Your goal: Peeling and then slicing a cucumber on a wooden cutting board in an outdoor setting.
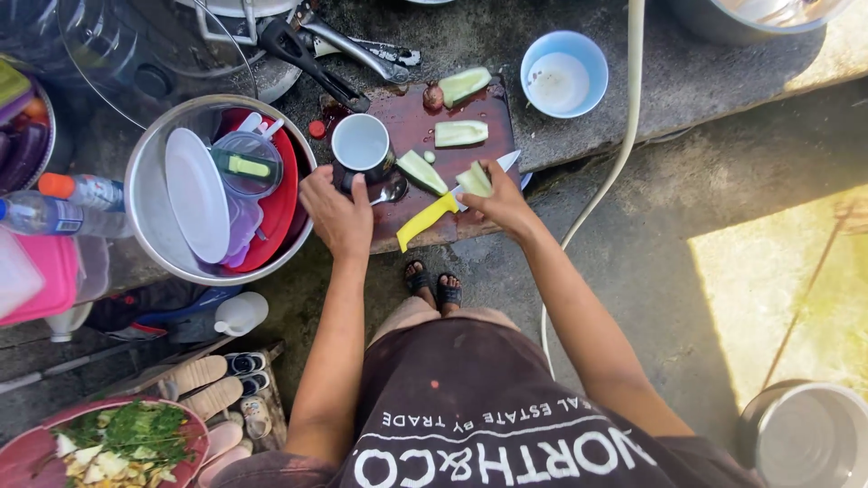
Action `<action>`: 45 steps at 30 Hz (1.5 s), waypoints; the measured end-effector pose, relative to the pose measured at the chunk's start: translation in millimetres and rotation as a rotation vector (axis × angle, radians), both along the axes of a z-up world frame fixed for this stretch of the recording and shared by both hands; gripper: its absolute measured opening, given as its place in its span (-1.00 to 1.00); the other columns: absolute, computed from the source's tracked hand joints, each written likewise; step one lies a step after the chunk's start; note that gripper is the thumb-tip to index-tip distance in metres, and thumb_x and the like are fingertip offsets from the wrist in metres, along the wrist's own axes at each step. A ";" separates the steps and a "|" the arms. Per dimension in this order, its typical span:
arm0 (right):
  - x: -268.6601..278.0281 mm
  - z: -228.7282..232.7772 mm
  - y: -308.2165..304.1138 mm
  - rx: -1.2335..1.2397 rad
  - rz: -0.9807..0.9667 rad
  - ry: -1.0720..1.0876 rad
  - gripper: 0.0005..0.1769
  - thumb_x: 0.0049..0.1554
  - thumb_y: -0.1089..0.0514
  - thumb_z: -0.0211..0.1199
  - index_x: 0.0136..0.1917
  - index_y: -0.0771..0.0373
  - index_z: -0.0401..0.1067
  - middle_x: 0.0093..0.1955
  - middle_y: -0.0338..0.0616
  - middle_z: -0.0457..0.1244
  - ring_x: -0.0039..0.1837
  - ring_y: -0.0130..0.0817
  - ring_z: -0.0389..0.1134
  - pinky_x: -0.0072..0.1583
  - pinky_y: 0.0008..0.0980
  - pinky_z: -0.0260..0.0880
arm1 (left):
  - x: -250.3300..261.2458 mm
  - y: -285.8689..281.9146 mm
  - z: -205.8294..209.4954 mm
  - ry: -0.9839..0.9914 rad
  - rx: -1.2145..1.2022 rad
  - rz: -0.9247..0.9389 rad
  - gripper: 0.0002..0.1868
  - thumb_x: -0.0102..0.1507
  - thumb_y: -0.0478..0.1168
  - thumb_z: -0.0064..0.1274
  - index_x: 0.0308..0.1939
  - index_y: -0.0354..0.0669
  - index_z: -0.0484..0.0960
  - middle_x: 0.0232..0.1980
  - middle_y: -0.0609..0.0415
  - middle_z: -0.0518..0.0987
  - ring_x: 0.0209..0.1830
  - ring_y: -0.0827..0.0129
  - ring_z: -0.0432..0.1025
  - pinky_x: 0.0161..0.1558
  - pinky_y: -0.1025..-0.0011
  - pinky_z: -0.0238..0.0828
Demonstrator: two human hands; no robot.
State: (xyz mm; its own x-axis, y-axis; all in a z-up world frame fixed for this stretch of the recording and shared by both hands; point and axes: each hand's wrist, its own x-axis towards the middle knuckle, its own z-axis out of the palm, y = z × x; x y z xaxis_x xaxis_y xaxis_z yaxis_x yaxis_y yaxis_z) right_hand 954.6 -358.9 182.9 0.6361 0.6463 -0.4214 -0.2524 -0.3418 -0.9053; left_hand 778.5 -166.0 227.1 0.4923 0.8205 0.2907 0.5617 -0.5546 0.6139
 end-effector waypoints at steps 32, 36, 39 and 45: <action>187.4 -58.7 172.9 0.094 0.483 -1.185 -0.53 0.03 0.36 0.31 0.23 0.24 0.42 0.12 0.09 0.30 0.20 0.04 0.33 0.17 -0.07 0.42 | 112.2 5.2 -26.7 0.133 -0.177 0.219 -0.53 0.27 -0.13 0.06 0.28 -0.03 0.50 -0.43 -0.17 0.62 -0.40 -0.13 0.57 -0.27 -0.05 0.45; 198.5 -7.7 170.9 -0.078 0.505 -1.263 -0.25 -0.11 0.11 0.51 0.32 0.30 0.37 0.22 0.28 0.22 0.26 0.27 0.25 0.15 0.19 0.28 | 122.2 4.4 -37.3 0.011 -0.303 0.279 -0.64 0.36 -0.19 0.00 0.15 -0.16 0.25 -0.42 -0.20 0.56 -0.38 -0.18 0.55 -0.26 -0.09 0.37; 198.7 -46.4 146.4 -0.206 0.689 -1.156 -0.38 0.03 0.02 0.48 0.32 0.18 0.40 0.24 0.11 0.26 0.26 0.19 0.23 0.23 0.12 0.24 | 130.5 11.9 -75.8 -0.091 -0.282 0.293 -0.69 0.38 -0.19 0.04 0.00 -0.17 0.21 -0.41 -0.22 0.54 -0.36 -0.21 0.53 -0.24 -0.10 0.35; 168.3 -42.3 108.8 -0.162 0.561 -1.238 -0.43 0.01 0.04 0.45 0.26 0.19 0.44 0.19 0.04 0.32 0.26 0.10 0.27 0.21 0.04 0.29 | 123.7 23.7 -82.3 -0.160 -0.269 0.186 -0.64 0.33 -0.18 0.10 -0.04 -0.19 0.21 -0.35 -0.25 0.54 -0.32 -0.26 0.52 -0.23 -0.12 0.37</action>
